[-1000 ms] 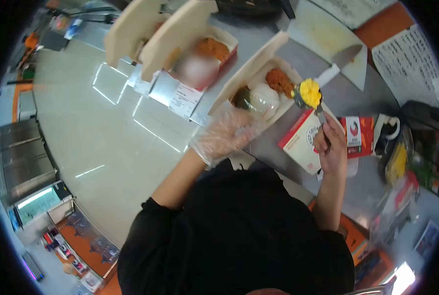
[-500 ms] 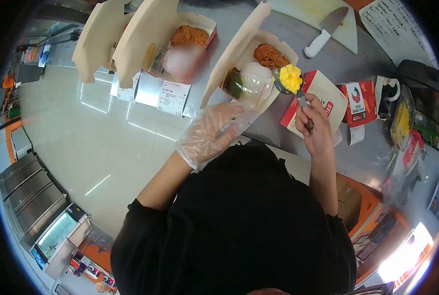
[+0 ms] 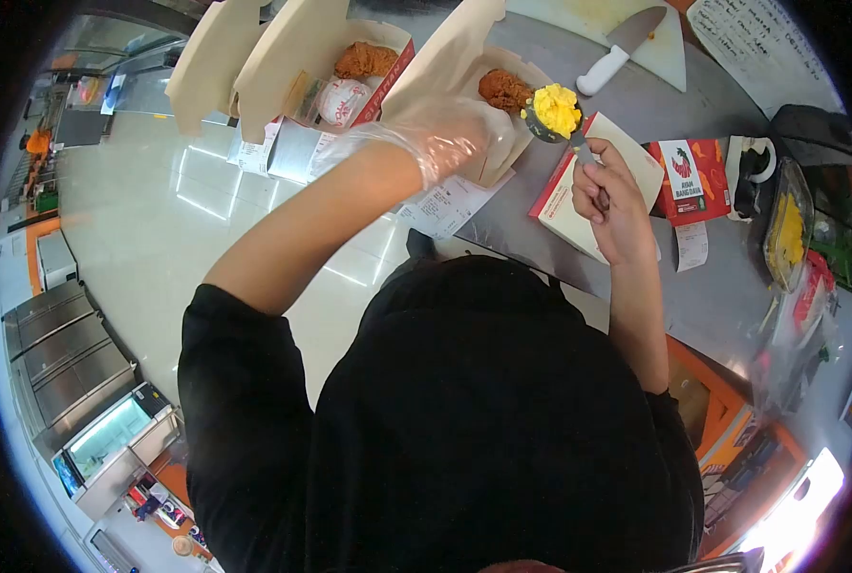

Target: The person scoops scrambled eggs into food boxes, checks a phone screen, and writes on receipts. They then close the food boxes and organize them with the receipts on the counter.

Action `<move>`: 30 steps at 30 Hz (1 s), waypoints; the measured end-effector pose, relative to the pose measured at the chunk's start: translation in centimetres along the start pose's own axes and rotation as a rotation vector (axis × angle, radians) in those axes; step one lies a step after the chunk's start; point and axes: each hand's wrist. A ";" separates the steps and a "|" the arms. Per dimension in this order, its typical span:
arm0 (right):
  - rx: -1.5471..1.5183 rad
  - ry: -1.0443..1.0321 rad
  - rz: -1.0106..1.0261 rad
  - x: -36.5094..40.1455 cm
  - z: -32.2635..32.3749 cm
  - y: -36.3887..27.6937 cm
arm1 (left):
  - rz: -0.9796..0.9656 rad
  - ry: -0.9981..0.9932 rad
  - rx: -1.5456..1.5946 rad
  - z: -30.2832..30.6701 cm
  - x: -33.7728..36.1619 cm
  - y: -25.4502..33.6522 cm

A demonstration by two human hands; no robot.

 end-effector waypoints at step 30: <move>-0.016 0.045 -0.023 -1.1 -1.8 1.5 | -0.279 -0.109 -0.446 1.7 1.1 -2.2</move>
Point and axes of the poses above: each hand's wrist, its own x-axis away from the middle knuckle, its own z-axis out of the back of the hand, y = z × x, and after that the axes turned 11 degrees about -z, right-handed
